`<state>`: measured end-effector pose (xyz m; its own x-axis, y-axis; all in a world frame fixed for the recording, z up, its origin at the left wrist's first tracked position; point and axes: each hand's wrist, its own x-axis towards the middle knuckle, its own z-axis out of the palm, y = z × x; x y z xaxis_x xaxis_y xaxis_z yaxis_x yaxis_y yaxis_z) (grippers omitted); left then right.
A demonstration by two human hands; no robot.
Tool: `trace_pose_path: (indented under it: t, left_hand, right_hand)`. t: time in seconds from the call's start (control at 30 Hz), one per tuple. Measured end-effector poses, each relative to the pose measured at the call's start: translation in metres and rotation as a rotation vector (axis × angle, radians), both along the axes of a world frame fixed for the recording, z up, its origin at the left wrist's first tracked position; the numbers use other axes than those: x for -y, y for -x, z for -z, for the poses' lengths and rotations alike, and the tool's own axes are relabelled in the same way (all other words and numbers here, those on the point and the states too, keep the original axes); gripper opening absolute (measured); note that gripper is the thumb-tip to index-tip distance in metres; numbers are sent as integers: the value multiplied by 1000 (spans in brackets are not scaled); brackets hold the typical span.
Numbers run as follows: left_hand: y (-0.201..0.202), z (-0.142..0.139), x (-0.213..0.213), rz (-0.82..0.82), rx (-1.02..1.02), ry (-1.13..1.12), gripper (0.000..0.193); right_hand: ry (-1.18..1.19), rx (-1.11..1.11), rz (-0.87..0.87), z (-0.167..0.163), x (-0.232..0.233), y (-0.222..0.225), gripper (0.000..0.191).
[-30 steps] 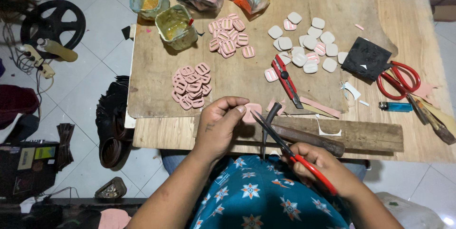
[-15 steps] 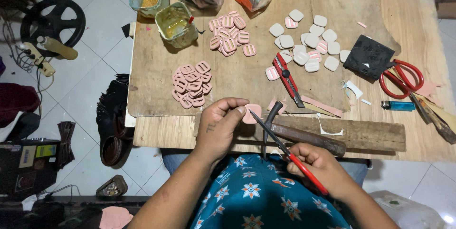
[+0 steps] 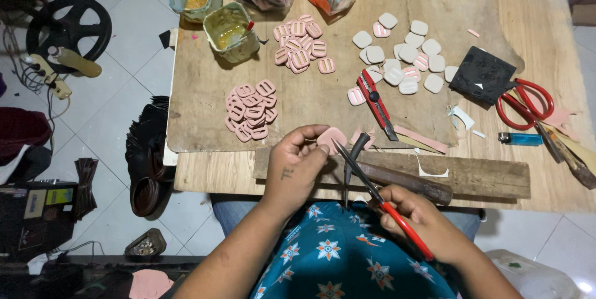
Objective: The person sits at a workbench trimming the edges of small pink foam pieces. They hold each piece against a wooden block, cut away excess material with scissors and a utility knife, tap pieces with a hammer, and place the trimmed pieces on a pile on the table.
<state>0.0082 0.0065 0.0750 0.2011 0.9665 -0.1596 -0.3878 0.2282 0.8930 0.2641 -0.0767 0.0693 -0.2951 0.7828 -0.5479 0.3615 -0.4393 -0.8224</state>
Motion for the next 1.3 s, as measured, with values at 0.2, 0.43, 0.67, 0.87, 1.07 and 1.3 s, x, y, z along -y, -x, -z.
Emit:
trace_pose_path:
  t: [0.2,0.43,0.67,0.87,1.07,1.3]
  left_hand:
    - [0,-5,4,-87,-185,-140,25]
    - [0,-3,6,-95,-264,-100,24]
    - [1,3,3,-83,-165,-15,24]
    - [2,6,3,-81,-130,45,26]
    - [2,5,3,-95,-116,50,24]
    - [0,7,3,-102,-111,56,23]
  right_hand:
    - [25,58,96,-10,5,15,38]
    - [-288,301,57,-24,6,31,44]
    - [-308,409,46,-32,6,33,49]
    - [-327,314,82,-27,6,32,40]
    - [-214,180,153,-23,7,33,39]
    - [-463,478,74,-23,8,31,41]
